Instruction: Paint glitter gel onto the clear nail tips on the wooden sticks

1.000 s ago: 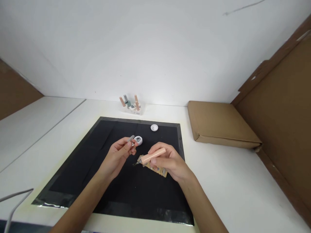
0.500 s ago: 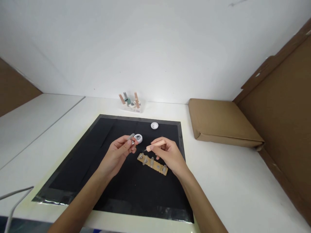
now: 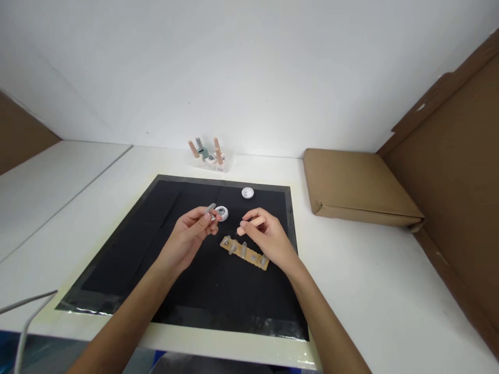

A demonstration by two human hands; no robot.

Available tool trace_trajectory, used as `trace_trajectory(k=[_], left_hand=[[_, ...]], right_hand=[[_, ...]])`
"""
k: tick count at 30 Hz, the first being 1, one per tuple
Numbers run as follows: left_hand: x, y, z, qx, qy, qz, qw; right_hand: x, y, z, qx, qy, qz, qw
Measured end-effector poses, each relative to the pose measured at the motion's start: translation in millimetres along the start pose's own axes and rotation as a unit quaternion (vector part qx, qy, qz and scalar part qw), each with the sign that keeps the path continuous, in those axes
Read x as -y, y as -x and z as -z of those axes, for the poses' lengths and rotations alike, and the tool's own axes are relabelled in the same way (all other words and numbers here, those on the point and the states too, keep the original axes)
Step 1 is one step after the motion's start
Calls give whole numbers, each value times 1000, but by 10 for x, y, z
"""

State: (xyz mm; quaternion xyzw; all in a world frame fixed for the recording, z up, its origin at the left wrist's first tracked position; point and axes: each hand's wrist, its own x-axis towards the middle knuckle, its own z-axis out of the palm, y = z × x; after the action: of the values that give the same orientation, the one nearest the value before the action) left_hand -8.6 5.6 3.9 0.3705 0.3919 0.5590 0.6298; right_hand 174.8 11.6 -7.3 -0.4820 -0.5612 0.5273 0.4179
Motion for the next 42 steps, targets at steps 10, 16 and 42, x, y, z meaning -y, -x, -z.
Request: trace_trajectory(k=[10, 16, 42], left_hand=[[-14, 0, -11, -1, 5, 6, 1000], [-12, 5, -15, -1, 5, 8, 1000], [-19, 30, -16, 2, -1, 5, 1000]], right_hand=[[-60, 10, -36, 119, 16, 25, 992], [-73, -2, -47, 105, 38, 23, 993], [-120, -12, -91, 51, 26, 49, 997]])
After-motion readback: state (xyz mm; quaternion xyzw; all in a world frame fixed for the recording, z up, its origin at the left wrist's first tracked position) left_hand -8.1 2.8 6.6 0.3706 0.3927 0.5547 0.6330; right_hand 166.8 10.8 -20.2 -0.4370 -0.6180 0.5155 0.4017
